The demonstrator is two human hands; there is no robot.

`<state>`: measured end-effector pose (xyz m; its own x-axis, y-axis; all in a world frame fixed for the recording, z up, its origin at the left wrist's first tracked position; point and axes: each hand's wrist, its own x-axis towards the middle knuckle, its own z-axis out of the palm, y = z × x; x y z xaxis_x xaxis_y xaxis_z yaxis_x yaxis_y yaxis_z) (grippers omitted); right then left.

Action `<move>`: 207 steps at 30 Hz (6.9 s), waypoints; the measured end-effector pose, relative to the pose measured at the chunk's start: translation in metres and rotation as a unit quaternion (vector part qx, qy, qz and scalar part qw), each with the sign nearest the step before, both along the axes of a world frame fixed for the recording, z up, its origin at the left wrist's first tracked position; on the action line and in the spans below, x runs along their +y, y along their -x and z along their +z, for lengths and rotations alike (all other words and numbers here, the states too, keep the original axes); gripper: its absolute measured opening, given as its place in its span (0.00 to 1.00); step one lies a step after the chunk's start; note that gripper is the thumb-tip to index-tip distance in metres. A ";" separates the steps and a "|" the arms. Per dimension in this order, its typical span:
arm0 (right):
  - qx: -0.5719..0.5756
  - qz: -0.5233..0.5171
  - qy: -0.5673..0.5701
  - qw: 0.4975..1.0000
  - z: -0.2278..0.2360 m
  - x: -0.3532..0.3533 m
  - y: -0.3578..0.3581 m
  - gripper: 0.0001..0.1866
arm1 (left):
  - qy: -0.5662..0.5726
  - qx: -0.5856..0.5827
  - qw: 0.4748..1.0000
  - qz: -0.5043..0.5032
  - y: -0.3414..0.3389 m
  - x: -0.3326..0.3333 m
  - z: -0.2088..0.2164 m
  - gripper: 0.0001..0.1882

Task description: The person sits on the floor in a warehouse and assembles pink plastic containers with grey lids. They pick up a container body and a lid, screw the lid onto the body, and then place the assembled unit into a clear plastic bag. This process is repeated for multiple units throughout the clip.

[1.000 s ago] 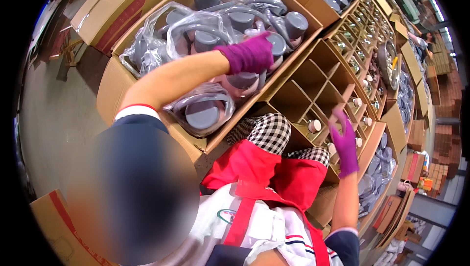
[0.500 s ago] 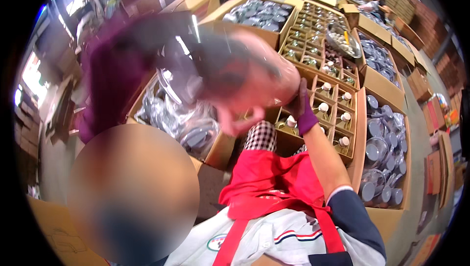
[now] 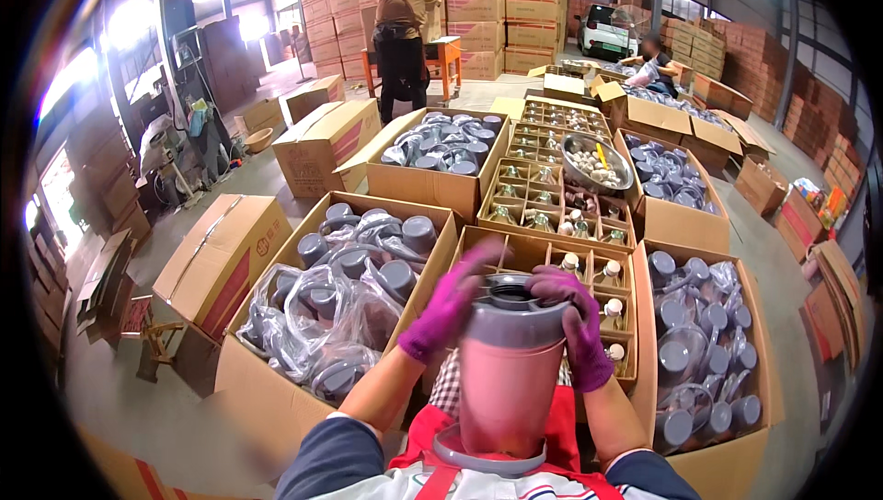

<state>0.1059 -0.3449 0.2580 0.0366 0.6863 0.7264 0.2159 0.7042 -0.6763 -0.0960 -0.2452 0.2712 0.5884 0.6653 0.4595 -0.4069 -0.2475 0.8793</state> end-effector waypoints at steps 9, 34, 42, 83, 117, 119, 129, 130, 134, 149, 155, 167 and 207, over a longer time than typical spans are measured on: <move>-0.072 -0.008 0.171 0.983 0.003 0.027 -0.065 0.37 | -0.142 0.106 0.982 0.058 -0.041 0.034 -0.002 0.35; 0.566 -0.392 0.260 0.677 -0.277 -0.022 -0.269 0.31 | -0.496 0.461 0.670 -0.303 -0.258 0.021 -0.281 0.42; 0.096 -0.500 0.208 0.835 -0.210 -0.079 -0.193 0.17 | -0.346 0.280 0.888 -0.119 -0.224 0.096 -0.117 0.31; 0.254 -0.231 0.259 0.903 -0.118 0.086 -0.213 0.26 | -0.088 0.139 0.983 -0.081 -0.138 0.106 0.055 0.35; 0.271 0.047 0.239 0.931 -0.046 0.042 -0.119 0.44 | -0.153 0.127 0.949 -0.246 -0.054 0.063 0.044 0.46; 0.251 0.187 0.211 0.926 -0.026 0.050 -0.073 0.48 | -0.303 0.159 0.913 -0.224 -0.054 0.056 0.046 0.42; 0.204 0.235 0.139 0.940 -0.035 0.058 -0.074 0.45 | -0.458 0.175 0.863 -0.118 -0.062 0.033 0.050 0.36; 0.212 0.186 0.167 0.945 -0.028 0.048 -0.068 0.45 | -0.464 0.188 0.851 -0.160 -0.056 0.040 0.052 0.36; 0.034 -0.085 0.031 0.995 -0.008 0.005 -0.079 0.36 | -0.512 0.197 0.836 0.034 -0.043 0.021 0.073 0.41; 0.261 0.034 0.056 0.963 -0.051 0.016 -0.041 0.33 | -0.483 0.180 0.849 0.113 -0.048 -0.027 0.032 0.42; 0.068 -0.075 -0.021 0.995 -0.040 0.018 -0.028 0.24 | -0.421 0.152 0.890 0.085 -0.028 -0.004 0.003 0.40; 0.017 -0.110 0.013 0.994 -0.018 -0.012 -0.038 0.21 | -0.206 0.029 0.970 0.128 -0.048 -0.006 -0.021 0.27; 0.038 -0.182 0.239 0.953 0.007 0.001 -0.067 0.41 | -0.282 0.039 0.958 0.037 -0.051 -0.009 0.006 0.25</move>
<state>0.1730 -0.3442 0.2646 0.3754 0.8702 0.3190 0.3236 0.1994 -0.9249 -0.0448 -0.2538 0.2773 0.5970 0.3653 0.7143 -0.3088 -0.7171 0.6248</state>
